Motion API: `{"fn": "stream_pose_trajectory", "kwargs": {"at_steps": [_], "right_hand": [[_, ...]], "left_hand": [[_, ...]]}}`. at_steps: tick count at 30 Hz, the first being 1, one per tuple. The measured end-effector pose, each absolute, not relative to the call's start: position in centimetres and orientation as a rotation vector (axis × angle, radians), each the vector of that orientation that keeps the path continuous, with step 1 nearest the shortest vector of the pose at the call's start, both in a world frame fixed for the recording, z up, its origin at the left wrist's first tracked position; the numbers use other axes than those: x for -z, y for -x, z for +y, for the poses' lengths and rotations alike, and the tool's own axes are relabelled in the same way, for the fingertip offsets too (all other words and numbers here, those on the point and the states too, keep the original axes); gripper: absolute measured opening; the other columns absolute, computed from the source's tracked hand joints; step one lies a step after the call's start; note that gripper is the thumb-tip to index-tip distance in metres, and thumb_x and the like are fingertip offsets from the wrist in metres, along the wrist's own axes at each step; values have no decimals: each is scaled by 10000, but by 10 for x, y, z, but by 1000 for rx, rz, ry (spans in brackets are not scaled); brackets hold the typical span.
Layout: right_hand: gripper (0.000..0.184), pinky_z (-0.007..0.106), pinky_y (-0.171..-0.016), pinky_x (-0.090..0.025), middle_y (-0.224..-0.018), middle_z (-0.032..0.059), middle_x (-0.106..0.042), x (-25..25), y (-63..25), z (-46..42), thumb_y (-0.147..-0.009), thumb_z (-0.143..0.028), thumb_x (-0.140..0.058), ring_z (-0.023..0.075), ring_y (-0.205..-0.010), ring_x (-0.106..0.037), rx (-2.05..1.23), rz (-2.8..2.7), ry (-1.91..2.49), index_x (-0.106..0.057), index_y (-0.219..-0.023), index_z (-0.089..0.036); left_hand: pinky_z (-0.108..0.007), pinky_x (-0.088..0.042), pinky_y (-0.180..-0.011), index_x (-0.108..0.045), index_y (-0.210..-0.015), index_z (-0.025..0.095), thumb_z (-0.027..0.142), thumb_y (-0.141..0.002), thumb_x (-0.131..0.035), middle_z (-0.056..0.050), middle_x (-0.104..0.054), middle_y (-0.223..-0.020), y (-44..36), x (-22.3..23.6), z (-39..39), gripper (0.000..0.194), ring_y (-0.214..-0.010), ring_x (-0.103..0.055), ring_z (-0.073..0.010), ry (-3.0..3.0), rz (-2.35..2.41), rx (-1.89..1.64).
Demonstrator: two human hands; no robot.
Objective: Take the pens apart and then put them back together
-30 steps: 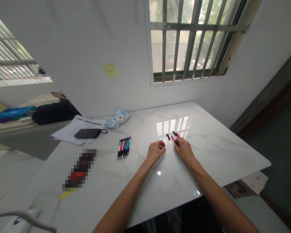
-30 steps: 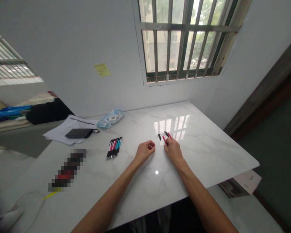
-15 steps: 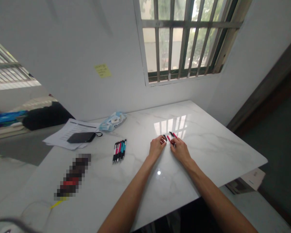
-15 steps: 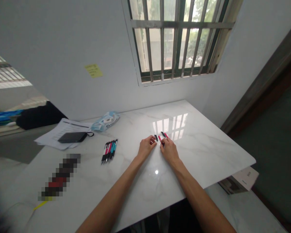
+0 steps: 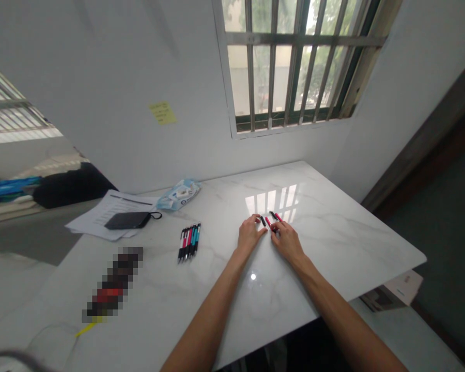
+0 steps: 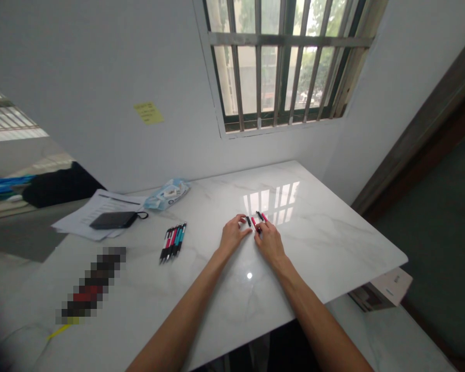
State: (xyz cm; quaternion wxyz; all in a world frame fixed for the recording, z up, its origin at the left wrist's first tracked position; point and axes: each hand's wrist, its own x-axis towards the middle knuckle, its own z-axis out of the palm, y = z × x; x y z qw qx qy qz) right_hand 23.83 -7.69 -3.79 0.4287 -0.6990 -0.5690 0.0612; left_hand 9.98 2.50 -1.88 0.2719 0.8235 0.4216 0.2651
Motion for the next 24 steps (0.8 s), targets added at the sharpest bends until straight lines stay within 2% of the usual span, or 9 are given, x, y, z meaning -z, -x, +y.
{"fn": "stream_pose_trajectory", "kwargs": {"at_steps": [8,17,24], "right_hand": [[206,376,-876,-532,-1022,94,-707,37,-240,-77,-855,-160,-561,234,-874,-651,-164,-1427,1755,-701,-995,-217],[207,394,-891,-523,-1020,99,-705,39,-240,-76,-853,-161,-562,255,-915,-651,-136,-1439,1756,-705,-990,-222],[202,396,-897,-520,-990,89,-718,37,-238,-76,-863,-178,-559,263,-930,-661,-152,-1441,1753,-710,-988,-226]], "left_hand": [[-309,-507,-851,-685,-1243,278,177,-725,-828,-15,-767,-1055,-92,15,24,547,-809,-675,-187,-2148,1078,-699],[-275,-504,-778,-733,-1171,269,126,-789,-720,5,-775,-858,-97,13,23,408,-733,-692,-171,-2102,1039,-705],[-278,-505,-798,-737,-1168,277,141,-806,-722,7,-787,-869,-101,20,24,387,-750,-697,-178,-2081,1056,-746]]}}
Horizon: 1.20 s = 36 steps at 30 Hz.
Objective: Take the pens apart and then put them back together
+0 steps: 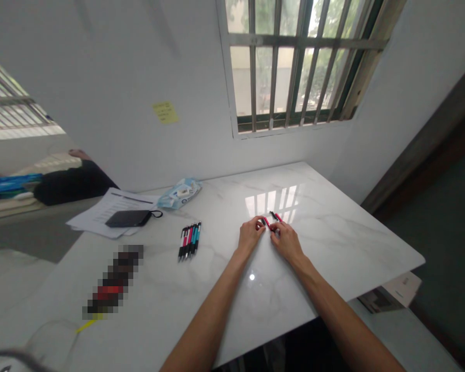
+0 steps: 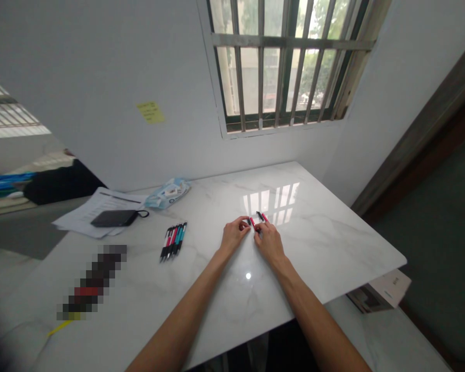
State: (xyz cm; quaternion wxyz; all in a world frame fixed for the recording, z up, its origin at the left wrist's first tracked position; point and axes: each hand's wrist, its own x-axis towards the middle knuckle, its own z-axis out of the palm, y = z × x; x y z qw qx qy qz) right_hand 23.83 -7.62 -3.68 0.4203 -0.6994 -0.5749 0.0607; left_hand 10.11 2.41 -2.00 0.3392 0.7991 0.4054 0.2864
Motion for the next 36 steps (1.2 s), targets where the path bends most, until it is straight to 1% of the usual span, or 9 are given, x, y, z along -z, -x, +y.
{"fn": "stream_pose_trajectory", "kwargs": {"at_steps": [5,8,11,14,18,21,26,32,36], "right_hand": [[228,401,-912,-527,-1049,94,-719,37,-239,-77,-866,-182,-560,262,-948,-669,-159,-1446,1741,-722,-1021,-222],[237,408,-937,-522,-1065,99,-722,39,-240,-79,-864,-184,-565,269,-978,-674,-161,-1462,1742,-726,-1036,-213],[260,407,-951,-516,-1067,98,-726,42,-241,-79,-857,-178,-563,267,-992,-678,-167,-1472,1745,-729,-1056,-206],[263,397,-937,-516,-1041,93,-729,43,-240,-80,-855,-184,-563,261,-968,-680,-178,-1474,1754,-734,-1054,-203],[264,386,-894,-521,-1039,91,-729,43,-240,-80,-856,-204,-563,251,-907,-672,-169,-1455,1760,-729,-1061,-204],[266,374,-865,-522,-1038,94,-721,43,-241,-81,-858,-221,-562,243,-880,-666,-152,-1430,1751,-720,-1071,-204],[265,362,-836,-523,-1069,100,-710,42,-240,-81,-866,-230,-554,221,-831,-652,-144,-1415,1728,-718,-1071,-199],[252,367,-844,-520,-1066,92,-704,40,-240,-82,-866,-232,-555,220,-840,-642,-150,-1406,1695,-722,-1052,-204],[234,369,-849,-516,-1015,88,-707,40,-241,-82,-866,-239,-563,227,-845,-644,-116,-1396,1676,-724,-1032,-207]], "left_hand": [[-279,-516,-788,-721,-1222,281,130,-828,-703,3,-796,-914,-100,19,18,422,-765,-715,-177,-2101,1010,-704],[-287,-529,-806,-706,-1260,265,124,-841,-688,-14,-790,-1015,-86,13,11,443,-787,-715,-175,-2194,995,-653],[-310,-530,-879,-716,-1214,236,177,-869,-681,-39,-763,-1125,-56,3,12,352,-871,-705,-190,-2359,1047,-641],[-350,-508,-964,-716,-1180,218,223,-906,-645,-58,-747,-1138,-11,-10,28,283,-968,-682,-222,-2478,1277,-676],[-410,-445,-1066,-693,-1253,176,297,-943,-591,-119,-698,-1204,50,-29,59,348,-1112,-618,-295,-2599,1693,-626],[-415,-461,-1011,-699,-1244,178,392,-939,-582,-153,-660,-1199,83,-36,68,391,-1109,-597,-325,-2575,1992,-452],[-400,-483,-907,-741,-1000,186,506,-934,-547,-150,-678,-1070,103,-34,56,380,-1021,-625,-326,-2541,2082,-150],[-364,-493,-813,-737,-913,209,450,-907,-582,-121,-718,-1036,96,-32,46,287,-1012,-653,-317,-2436,2111,-157],[-350,-493,-797,-724,-942,217,382,-895,-600,-110,-741,-1065,88,-30,44,212,-1020,-670,-309,-2360,2135,-210]]}}
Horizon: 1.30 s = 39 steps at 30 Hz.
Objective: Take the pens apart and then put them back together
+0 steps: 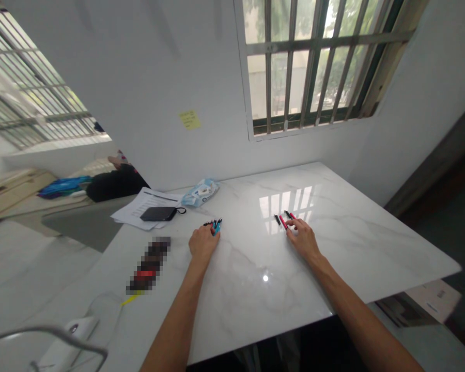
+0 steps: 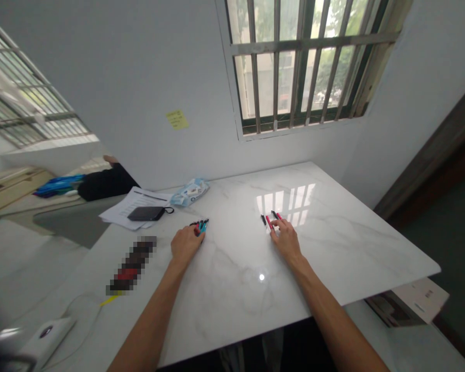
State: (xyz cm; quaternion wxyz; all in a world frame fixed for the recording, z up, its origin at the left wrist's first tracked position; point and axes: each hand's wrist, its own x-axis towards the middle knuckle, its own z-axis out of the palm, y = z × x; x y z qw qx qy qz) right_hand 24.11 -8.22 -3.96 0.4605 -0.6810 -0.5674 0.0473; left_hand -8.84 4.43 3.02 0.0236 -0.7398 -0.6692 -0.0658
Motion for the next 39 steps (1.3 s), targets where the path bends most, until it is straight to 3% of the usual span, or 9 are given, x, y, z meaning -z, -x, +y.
{"fn": "stream_pose_trajectory", "kwargs": {"at_steps": [11,18,21,24,28,31,36,39], "right_hand": [[214,386,-845,-512,-1040,95,-721,40,-243,-82,-871,-235,-569,229,-831,-640,-137,-1394,1638,-722,-1017,-204],[170,389,-855,-520,-953,69,-708,20,-227,-83,-923,-235,-586,231,-853,-642,-164,-1425,1532,-714,-1031,-209],[174,403,-922,-519,-1050,68,-708,0,-203,-78,-943,-264,-644,227,-917,-651,-187,-1589,1438,-704,-1102,-226],[285,421,-963,-505,-1156,83,-711,-16,-176,-62,-907,-266,-735,267,-1066,-634,-141,-1867,1439,-695,-1189,-251],[27,354,-845,-494,-963,51,-750,-21,-146,-39,-932,-223,-713,235,-931,-647,-158,-2101,1507,-725,-945,-243],[43,314,-759,-466,-832,29,-718,-20,-132,-32,-937,-268,-712,203,-804,-637,-207,-1992,1520,-694,-932,-229],[387,299,-749,-465,-849,13,-690,-12,-133,-34,-941,-384,-708,204,-816,-650,-266,-1824,1488,-627,-1297,-256],[299,299,-772,-461,-832,18,-704,0,-141,-32,-968,-326,-669,203,-827,-650,-355,-1881,1493,-688,-1261,-270]], "left_hand": [[-340,-472,-760,-675,-1034,230,281,-903,-570,-105,-752,-979,86,-21,43,175,-909,-698,-291,2228,-2052,383],[-310,-508,-809,-688,-986,237,309,-884,-641,-36,-744,-985,73,-32,33,133,-874,-688,-209,2500,-1928,1078],[-306,-529,-805,-706,-899,224,319,-854,-685,-22,-748,-941,58,-31,22,107,-797,-688,-181,2804,-1762,1204],[-302,-546,-756,-712,-895,213,376,-819,-738,-19,-747,-884,50,-28,15,182,-729,-685,-167,2972,-1728,1294],[-297,-573,-718,-682,-1087,200,494,-720,-831,-28,-752,-857,57,-24,18,494,-729,-716,-174,3040,-1876,1602],[-315,-596,-738,-640,-1165,196,553,-647,-872,-43,-765,-867,69,-22,25,671,-757,-741,-191,2946,-2017,1822],[-318,-594,-745,-638,-1014,198,552,-646,-880,-43,-764,-834,74,-20,24,566,-756,-739,-195,2963,-2023,1699],[-295,-576,-707,-636,-1114,210,526,-679,-871,-33,-767,-839,68,-18,19,588,-727,-725,-179,3063,-1970,1652]]}}
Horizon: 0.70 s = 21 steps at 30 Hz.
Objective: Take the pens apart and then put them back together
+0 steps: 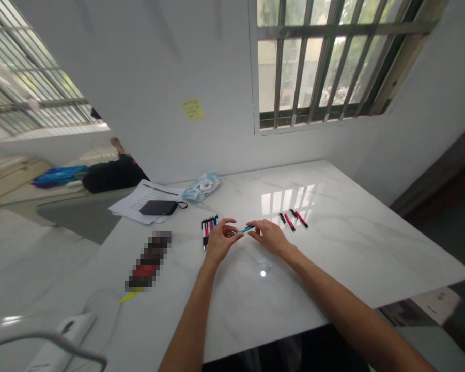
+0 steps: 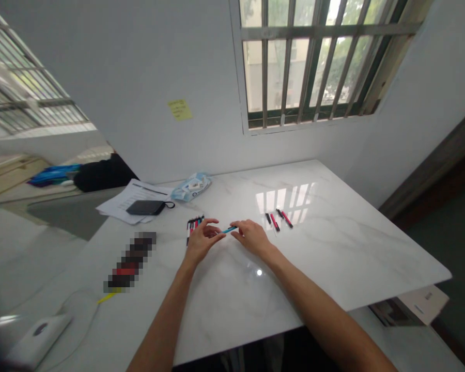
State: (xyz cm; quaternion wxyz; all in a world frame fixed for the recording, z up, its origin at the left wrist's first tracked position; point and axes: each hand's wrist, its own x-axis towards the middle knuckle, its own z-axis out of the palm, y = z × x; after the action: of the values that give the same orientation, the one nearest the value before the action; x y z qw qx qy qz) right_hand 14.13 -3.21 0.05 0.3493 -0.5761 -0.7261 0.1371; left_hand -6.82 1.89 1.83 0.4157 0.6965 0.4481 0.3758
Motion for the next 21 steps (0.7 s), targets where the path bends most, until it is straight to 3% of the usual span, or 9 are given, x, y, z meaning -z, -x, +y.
{"fn": "stream_pose_trajectory", "kwargs": {"at_steps": [5,8,12,14,17,21], "right_hand": [[188,263,-672,-407,-709,-10,-697,17,-141,-34,-952,-381,-685,149,-644,-600,-572,-1780,1497,-786,-1044,-252],[262,249,-607,-367,-621,-29,-640,16,-133,-39,-944,-465,-674,128,-563,-545,-717,-1768,1415,-780,-964,-227],[371,240,-613,-371,-643,-44,-605,9,-135,-41,-890,-569,-698,130,-597,-546,-762,-1651,1335,-697,-975,-208],[420,244,-606,-348,-626,-46,-554,8,-141,-39,-912,-614,-639,126,-595,-508,-710,-1563,1360,-636,-828,-203],[587,267,-578,-277,-558,-45,-410,9,-149,-34,-963,-669,-496,121,-566,-414,-631,-1516,1414,-474,-607,-203],[623,283,-570,-234,-546,-47,-310,13,-151,-30,-968,-665,-477,116,-556,-357,-608,-1454,1447,-388,-557,-205]], "left_hand": [[-305,-577,-756,-609,-1248,205,503,-676,-874,-42,-775,-882,55,-12,16,697,-799,-749,-198,-1554,1140,-1111],[-311,-565,-762,-660,-1175,162,554,-763,-786,-73,-775,-903,49,-9,14,583,-837,-744,-214,-1486,1145,-1156],[-331,-543,-871,-687,-1219,174,471,-983,-527,-98,-744,-1076,42,-9,4,412,-976,-707,-212,-1793,1255,-1217],[-347,-509,-973,-682,-1259,203,387,-1029,-447,-91,-716,-1143,38,-8,-4,377,-1060,-675,-214,-2038,1290,-1147],[-334,-493,-989,-684,-1266,243,336,-1042,-420,-67,-705,-1100,30,-6,-13,358,-1054,-663,-213,-2264,1256,-893],[-310,-491,-943,-690,-1228,264,391,-1042,-449,-48,-720,-1080,23,-3,-19,330,-1001,-674,-206,-2353,1144,-728]]}}
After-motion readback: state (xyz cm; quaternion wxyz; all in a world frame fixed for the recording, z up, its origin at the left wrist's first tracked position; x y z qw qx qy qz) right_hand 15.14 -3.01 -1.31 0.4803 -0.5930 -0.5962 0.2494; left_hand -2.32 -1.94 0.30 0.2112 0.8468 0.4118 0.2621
